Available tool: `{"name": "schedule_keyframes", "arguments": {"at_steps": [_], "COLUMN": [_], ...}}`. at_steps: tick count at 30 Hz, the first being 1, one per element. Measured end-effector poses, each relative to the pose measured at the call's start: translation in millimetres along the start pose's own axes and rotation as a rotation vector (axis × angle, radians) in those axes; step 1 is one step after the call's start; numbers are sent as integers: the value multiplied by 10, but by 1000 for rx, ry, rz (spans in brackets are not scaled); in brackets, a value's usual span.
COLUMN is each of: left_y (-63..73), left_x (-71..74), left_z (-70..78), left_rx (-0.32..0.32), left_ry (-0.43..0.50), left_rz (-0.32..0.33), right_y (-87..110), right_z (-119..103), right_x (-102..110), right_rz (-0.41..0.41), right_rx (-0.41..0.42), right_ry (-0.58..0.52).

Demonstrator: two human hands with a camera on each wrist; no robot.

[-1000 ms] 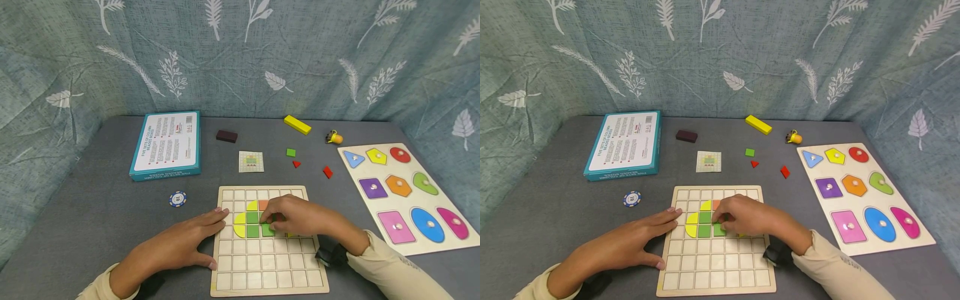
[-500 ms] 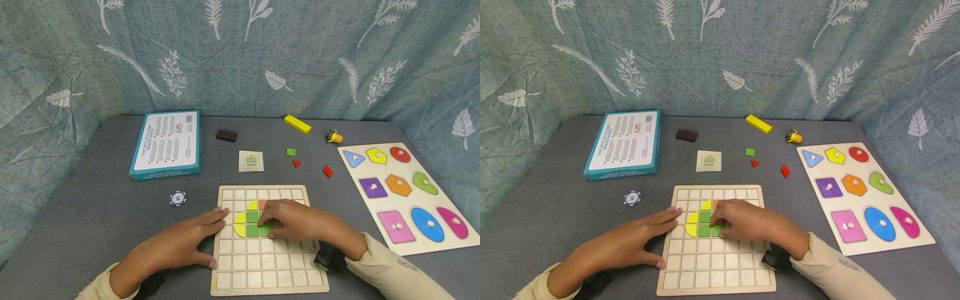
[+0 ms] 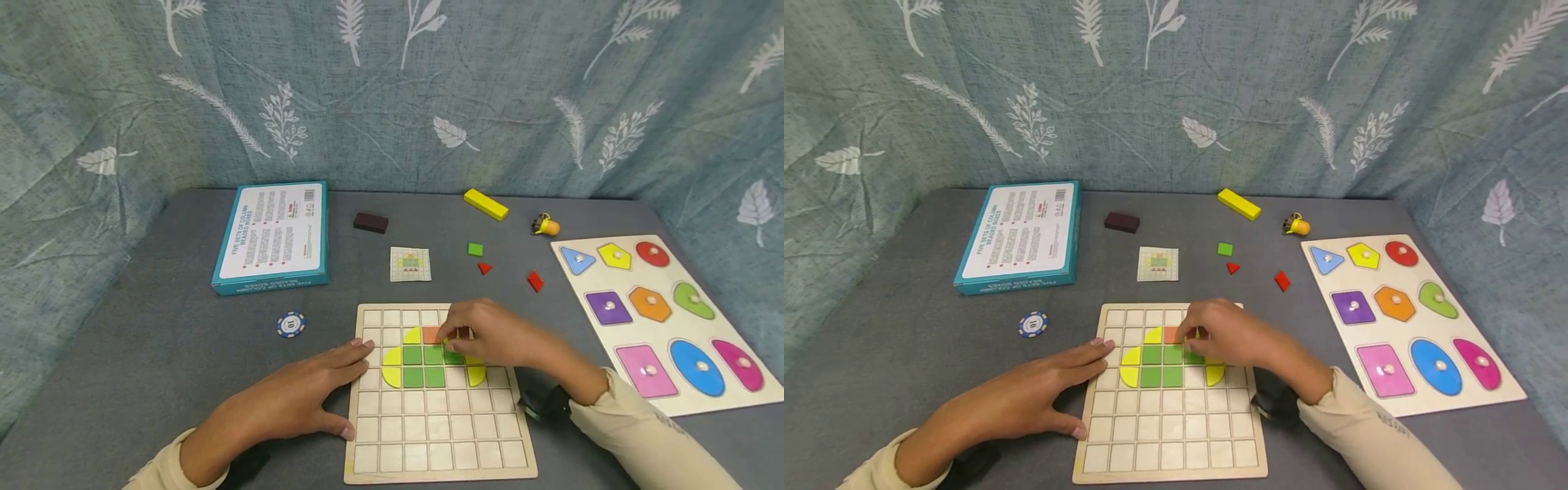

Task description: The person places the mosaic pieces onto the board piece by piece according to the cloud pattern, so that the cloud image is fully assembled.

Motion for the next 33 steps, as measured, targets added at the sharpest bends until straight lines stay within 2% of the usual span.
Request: {"name": "schedule_keyframes", "arguments": {"at_steps": [10, 17, 21, 29, 33], "left_y": [3, 5, 7, 14, 19], "left_x": [-1, 4, 4, 4, 9], "left_z": [-7, 1, -1, 9, 11], "left_rx": [6, 7, 7, -2, -5], "left_ry": [3, 4, 8, 4, -4], "left_rz": [-2, -2, -1, -2, 2], "right_y": [-43, -87, -105, -140, -176], "right_z": [203, 366, 453, 580, 680], "right_x": [195, 300, 362, 412, 479], "right_rz": [74, 115, 139, 148, 185], "right_rx": [-8, -79, -99, -147, -182], "right_ry": [-17, -54, -56, -131, -145]}}
Point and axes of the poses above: each hand's wrist, its own y-axis away from the middle knuckle, its own x-axis out of the back of the hand, z = x × y, the point moved 9 cm from there along -y, towards the middle knuckle, and after that the axes turned 3 degrees about -x, right-handed, at the moved point
